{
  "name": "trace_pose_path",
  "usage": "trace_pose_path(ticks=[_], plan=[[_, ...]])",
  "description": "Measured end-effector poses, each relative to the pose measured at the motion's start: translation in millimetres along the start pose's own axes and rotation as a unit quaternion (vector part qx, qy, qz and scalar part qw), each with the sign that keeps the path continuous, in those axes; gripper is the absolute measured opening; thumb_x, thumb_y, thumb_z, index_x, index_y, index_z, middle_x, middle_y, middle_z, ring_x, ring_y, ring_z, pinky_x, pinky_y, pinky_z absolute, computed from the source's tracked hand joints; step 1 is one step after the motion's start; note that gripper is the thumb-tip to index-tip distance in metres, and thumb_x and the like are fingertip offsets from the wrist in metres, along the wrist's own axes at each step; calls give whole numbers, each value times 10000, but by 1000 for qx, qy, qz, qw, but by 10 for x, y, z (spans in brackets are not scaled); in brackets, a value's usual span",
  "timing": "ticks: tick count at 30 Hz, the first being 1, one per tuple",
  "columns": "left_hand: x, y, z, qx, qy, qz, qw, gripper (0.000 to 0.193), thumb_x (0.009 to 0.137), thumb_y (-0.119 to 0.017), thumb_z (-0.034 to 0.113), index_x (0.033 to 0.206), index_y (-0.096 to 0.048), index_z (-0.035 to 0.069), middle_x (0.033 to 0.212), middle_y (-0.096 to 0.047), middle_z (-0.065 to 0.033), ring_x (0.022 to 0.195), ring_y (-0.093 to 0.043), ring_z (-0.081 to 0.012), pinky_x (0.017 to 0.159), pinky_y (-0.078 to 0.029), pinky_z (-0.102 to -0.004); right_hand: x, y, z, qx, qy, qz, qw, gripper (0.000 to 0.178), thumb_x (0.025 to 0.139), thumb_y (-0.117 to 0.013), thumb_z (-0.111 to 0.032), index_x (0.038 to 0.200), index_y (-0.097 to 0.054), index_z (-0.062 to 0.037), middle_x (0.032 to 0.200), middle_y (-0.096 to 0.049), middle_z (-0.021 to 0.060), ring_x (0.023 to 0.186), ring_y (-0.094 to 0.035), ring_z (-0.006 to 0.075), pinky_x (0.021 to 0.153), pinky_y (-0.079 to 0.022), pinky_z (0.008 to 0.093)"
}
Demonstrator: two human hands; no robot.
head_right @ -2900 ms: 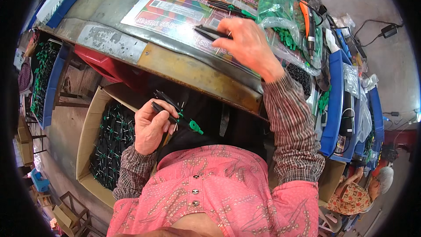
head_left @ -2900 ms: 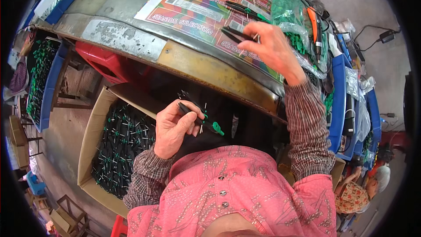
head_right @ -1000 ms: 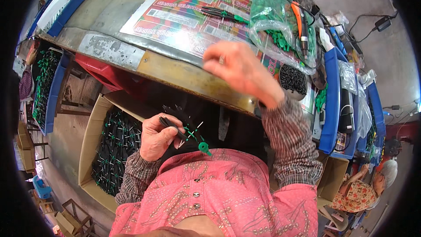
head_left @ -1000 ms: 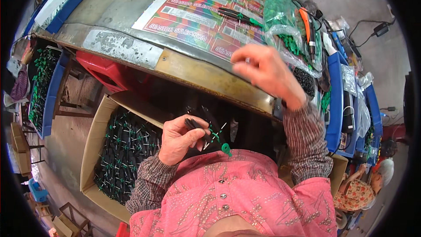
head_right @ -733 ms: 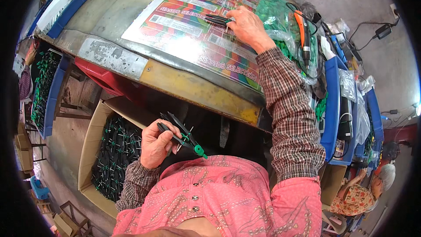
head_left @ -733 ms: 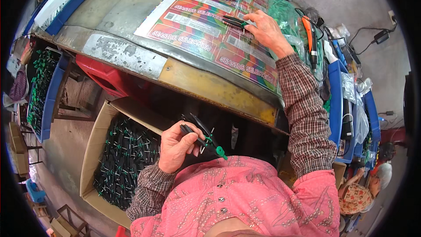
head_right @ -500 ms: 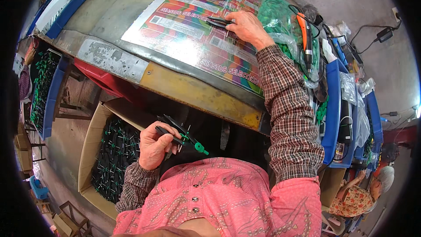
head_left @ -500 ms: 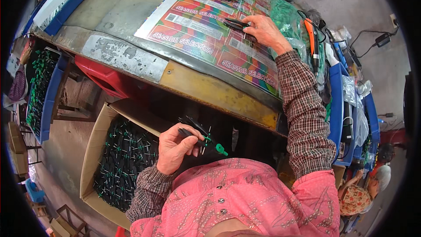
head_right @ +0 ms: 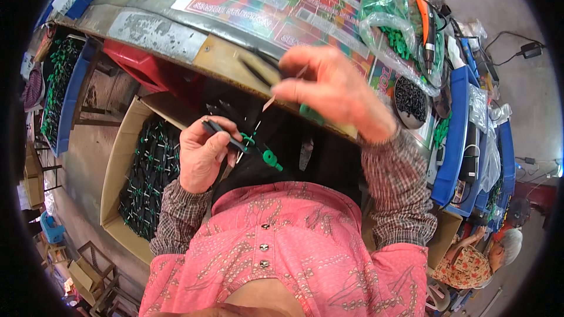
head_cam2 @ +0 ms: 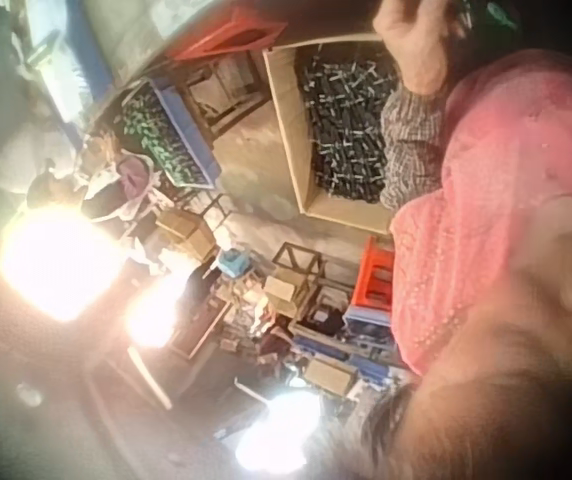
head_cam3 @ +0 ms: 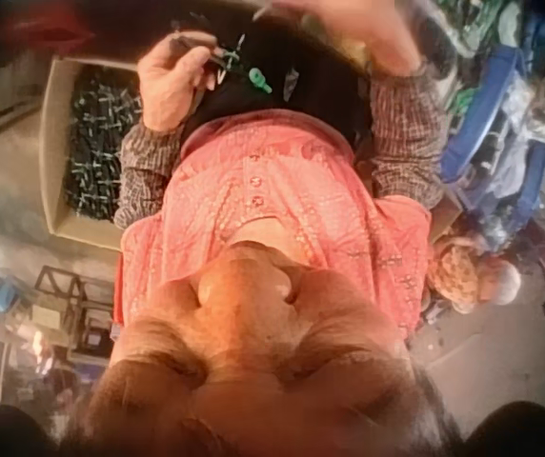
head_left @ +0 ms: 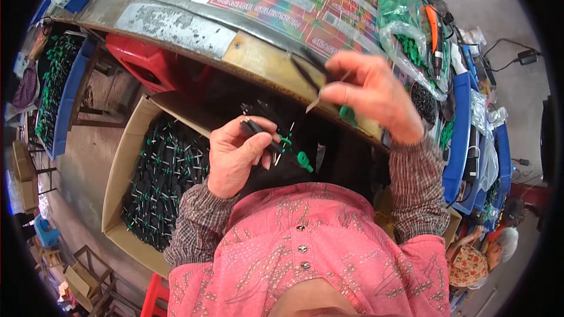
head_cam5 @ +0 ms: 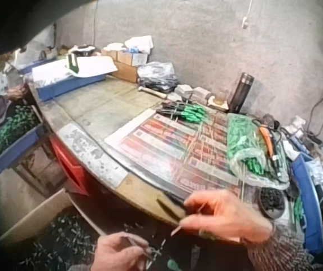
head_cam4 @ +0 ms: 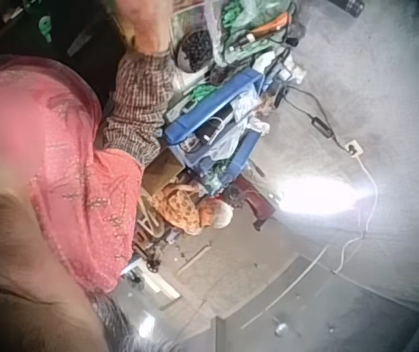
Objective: The person assembles small mechanical components by hand, joining green blades and black handles, then applies glue to the assembled components with a glue gun.
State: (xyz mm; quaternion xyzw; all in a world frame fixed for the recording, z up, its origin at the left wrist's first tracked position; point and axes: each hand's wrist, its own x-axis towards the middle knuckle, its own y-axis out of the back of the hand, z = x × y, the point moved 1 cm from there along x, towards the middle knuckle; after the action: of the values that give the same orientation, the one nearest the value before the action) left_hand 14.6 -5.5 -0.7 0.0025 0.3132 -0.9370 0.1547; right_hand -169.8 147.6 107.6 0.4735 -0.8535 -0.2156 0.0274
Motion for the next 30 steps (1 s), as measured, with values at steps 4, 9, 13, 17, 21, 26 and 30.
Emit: trace_pose_path(ticks=[4,9,13,17,21,26,30], plan=[[0,-130,-17,-3,23,-9,1000,219,879,-681,109,1032,-623,-36,843,-672,-100,525,-483,-60,476,-484,-231,-381,-459,162,129,-61,-32,989,172,829,-710,-72,943,-623,22,790,-629,18,708,-567,66,615,-461,233],[-52,-187,-94,2,37,-38,999,137,871,-691,63,978,-665,-20,795,-646,-40,558,-539,-65,510,-478,-213,-588,-630,324,143,-55,-42,987,172,843,-704,-123,921,-627,9,748,-628,12,699,-562,63,628,-460,243],[-105,-267,-82,31,46,-61,997,124,855,-702,40,961,-670,-14,775,-644,-32,576,-563,-68,522,-480,-213,-681,-605,326,127,-53,-58,989,170,837,-700,-114,908,-621,19,723,-610,14,677,-557,69,619,-457,247],[-124,-320,-101,56,66,-82,993,95,852,-684,1,945,-670,-11,781,-643,-33,593,-572,-72,532,-481,-215,-781,-581,337,115,-41,-46,991,177,838,-701,-119,903,-624,26,757,-603,37,679,-553,80,616,-456,262],[-152,-401,-151,61,63,-89,992,94,852,-665,-21,945,-670,-6,793,-643,-39,599,-575,-74,539,-481,-214,-835,-582,404,81,-3,15,997,170,844,-699,-116,900,-636,32,814,-600,39,710,-551,87,622,-459,273],[-210,-430,-203,68,25,-84,994,105,849,-651,-37,949,-669,-10,792,-643,-40,603,-580,-78,543,-485,-212,-935,-598,416,82,31,49,995,110,856,-682,-65,931,-658,12,808,-571,-10,696,-529,33,591,-436,210],[-212,-420,-242,61,44,-68,995,111,844,-653,-39,951,-670,-15,799,-648,-45,604,-583,-82,542,-485,-212,-957,-623,497,160,-12,71,984,109,856,-679,-59,921,-657,26,814,-574,-28,708,-525,22,600,-433,199]])
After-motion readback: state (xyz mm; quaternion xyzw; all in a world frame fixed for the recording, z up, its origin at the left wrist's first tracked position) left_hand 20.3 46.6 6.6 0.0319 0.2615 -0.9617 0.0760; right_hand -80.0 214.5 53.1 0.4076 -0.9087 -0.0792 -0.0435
